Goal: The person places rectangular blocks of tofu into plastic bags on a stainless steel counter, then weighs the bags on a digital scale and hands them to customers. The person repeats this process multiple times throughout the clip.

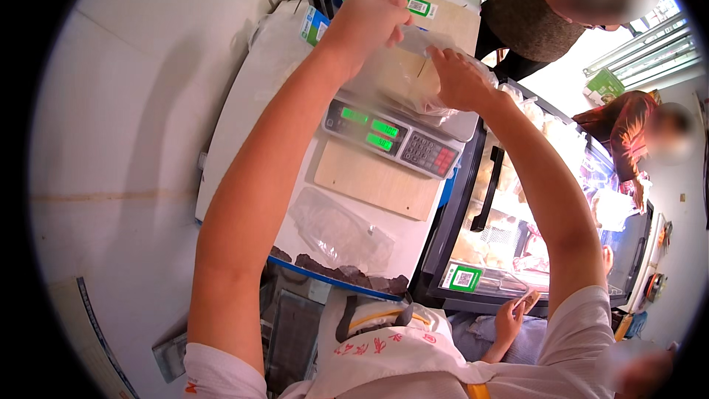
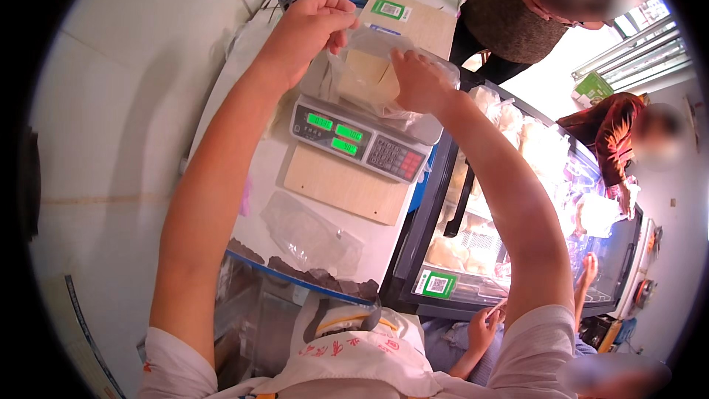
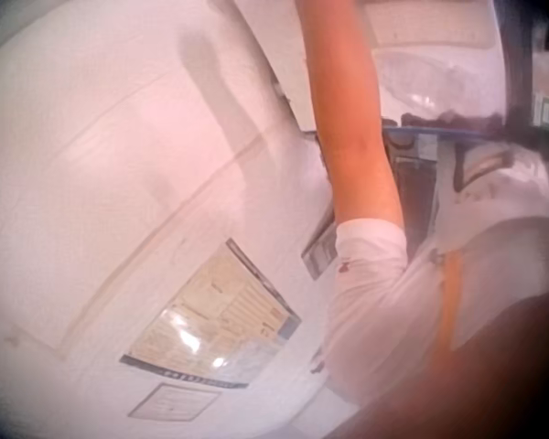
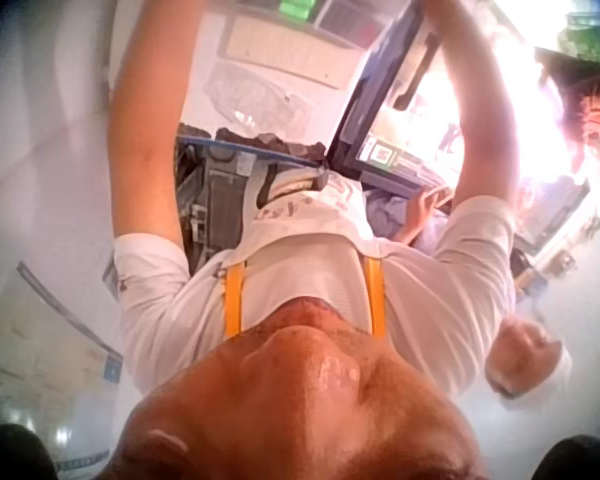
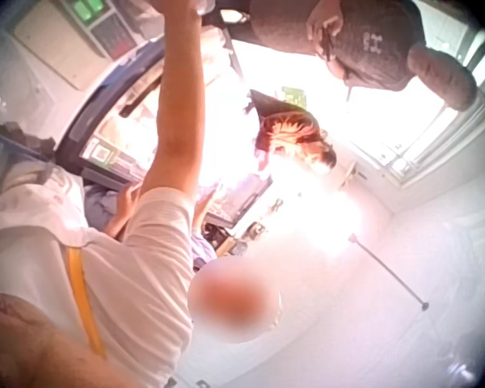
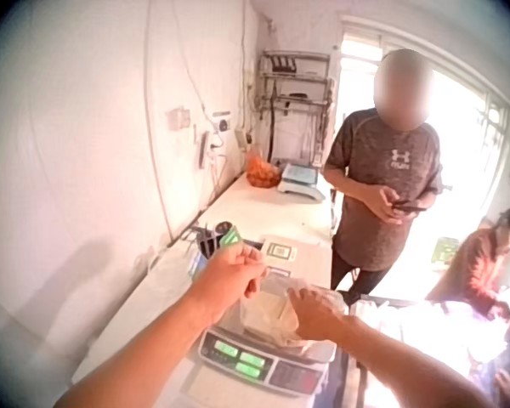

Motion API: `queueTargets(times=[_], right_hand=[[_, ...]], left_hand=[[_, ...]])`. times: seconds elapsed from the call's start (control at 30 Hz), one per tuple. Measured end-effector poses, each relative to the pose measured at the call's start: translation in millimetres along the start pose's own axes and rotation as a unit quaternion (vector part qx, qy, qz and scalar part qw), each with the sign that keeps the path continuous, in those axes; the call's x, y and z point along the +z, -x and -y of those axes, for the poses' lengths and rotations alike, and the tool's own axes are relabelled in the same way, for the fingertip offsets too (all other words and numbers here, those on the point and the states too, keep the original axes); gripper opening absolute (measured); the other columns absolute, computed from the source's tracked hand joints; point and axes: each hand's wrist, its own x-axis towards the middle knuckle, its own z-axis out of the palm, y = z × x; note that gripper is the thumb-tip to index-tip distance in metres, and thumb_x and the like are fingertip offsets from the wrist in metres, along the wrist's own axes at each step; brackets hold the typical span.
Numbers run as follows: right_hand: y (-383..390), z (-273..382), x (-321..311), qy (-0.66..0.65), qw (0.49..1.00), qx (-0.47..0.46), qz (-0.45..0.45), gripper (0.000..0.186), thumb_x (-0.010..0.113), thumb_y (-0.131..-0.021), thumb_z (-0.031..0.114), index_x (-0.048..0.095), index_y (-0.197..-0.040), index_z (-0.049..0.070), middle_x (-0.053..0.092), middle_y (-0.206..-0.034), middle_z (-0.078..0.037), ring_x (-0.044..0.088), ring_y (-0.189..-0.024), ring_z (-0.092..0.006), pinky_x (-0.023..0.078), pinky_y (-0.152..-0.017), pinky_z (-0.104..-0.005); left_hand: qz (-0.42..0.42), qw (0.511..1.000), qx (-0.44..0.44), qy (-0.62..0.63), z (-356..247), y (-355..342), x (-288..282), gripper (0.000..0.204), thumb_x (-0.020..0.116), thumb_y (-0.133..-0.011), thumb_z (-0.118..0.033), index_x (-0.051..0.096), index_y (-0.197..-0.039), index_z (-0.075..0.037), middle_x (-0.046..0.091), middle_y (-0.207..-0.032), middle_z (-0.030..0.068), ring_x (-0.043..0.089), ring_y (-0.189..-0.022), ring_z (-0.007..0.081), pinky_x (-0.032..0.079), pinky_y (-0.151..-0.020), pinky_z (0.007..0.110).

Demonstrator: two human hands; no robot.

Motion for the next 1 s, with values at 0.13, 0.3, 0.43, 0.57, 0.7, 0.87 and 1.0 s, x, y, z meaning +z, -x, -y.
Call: queueTargets(times=[0.13, 0.3, 0.43, 0.57, 0.7, 0.87, 1.0], right_hand=[[4.4, -0.5, -0.2, -0.05, 0.998, -0.041, -0.015, 0.111, 0.092, -0.077, 0.035, 0.028, -0.163, 0.007, 0.057, -0.145, -0.028, 0.058, -0.131, -0.0465, 0.049, -0.111, -0.0512], [9.7, -3.8, -2.2, -0.071, 0.996, -0.051, -0.028, 0.114, 0.092, -0.077, 0.032, 0.025, -0.166, 0.011, 0.056, -0.148, -0.027, 0.06, -0.129, -0.046, 0.05, -0.11, -0.0514], [12.2, -1.8, -2.3, -0.062, 0.998, -0.024, -0.014, 0.113, 0.092, -0.076, 0.034, 0.027, -0.165, 0.012, 0.058, -0.146, -0.026, 0.06, -0.129, -0.0455, 0.05, -0.11, -0.0513], [12.8, -1.6, 2.0, -0.062, 0.998, -0.005, -0.026, 0.114, 0.093, -0.075, 0.04, 0.029, -0.164, 0.011, 0.061, -0.141, -0.025, 0.06, -0.129, -0.0443, 0.049, -0.11, -0.0512], [13.0, -2.7, 6.6, -0.045, 0.998, -0.002, -0.047, 0.114, 0.093, -0.074, 0.042, 0.03, -0.164, 0.011, 0.064, -0.136, -0.026, 0.062, -0.127, -0.0439, 0.051, -0.107, -0.0515], [15.1, -11.0, 5.6, -0.052, 0.997, -0.017, -0.051, 0.115, 0.094, -0.073, 0.042, 0.031, -0.163, 0.01, 0.067, -0.131, -0.028, 0.068, -0.117, -0.0461, 0.054, -0.102, -0.0522], [15.7, -6.0, 6.2, -0.074, 0.996, -0.016, -0.049, 0.115, 0.095, -0.073, 0.042, 0.031, -0.164, 0.013, 0.07, -0.126, -0.03, 0.07, -0.113, -0.0465, 0.055, -0.101, -0.0515]], left_hand=[[-0.002, 1.0, 0.007, -0.001, 3.8, 2.2, 1.6, 0.027, 0.066, -0.098, -0.013, 0.062, -0.119, 0.002, 0.072, -0.103, 0.0103, 0.061, -0.075, 0.0118, 0.051, -0.07, 0.029], [0.009, 1.0, 0.019, 0.003, 6.1, 1.2, 0.0, 0.027, 0.066, -0.098, -0.013, 0.062, -0.12, 0.003, 0.072, -0.104, 0.011, 0.061, -0.075, 0.0117, 0.051, -0.069, 0.029], [-0.001, 1.0, 0.02, 0.006, 4.3, 2.5, 0.9, 0.027, 0.065, -0.098, -0.012, 0.062, -0.12, 0.003, 0.073, -0.103, 0.0109, 0.061, -0.075, 0.0115, 0.051, -0.069, 0.028], [-0.002, 1.0, 0.024, 0.009, 1.3, 2.6, 2.0, 0.026, 0.065, -0.098, -0.011, 0.062, -0.12, 0.003, 0.073, -0.102, 0.0102, 0.061, -0.074, 0.0114, 0.05, -0.069, 0.027], [-0.002, 1.0, 0.022, 0.006, 0.9, 2.7, 2.7, 0.026, 0.065, -0.098, -0.012, 0.062, -0.12, 0.003, 0.073, -0.102, 0.0099, 0.061, -0.074, 0.0116, 0.05, -0.069, 0.027], [0.003, 1.0, 0.025, 0.003, 4.1, 2.1, 2.8, 0.029, 0.068, -0.097, -0.012, 0.062, -0.121, 0.003, 0.072, -0.1, 0.009, 0.063, -0.076, 0.0125, 0.051, -0.07, 0.028], [0.013, 0.999, 0.038, -0.004, 10.5, 1.1, -1.7, 0.035, 0.072, -0.096, -0.013, 0.059, -0.124, 0.004, 0.069, -0.1, 0.0076, 0.066, -0.082, 0.0138, 0.052, -0.074, 0.029]])
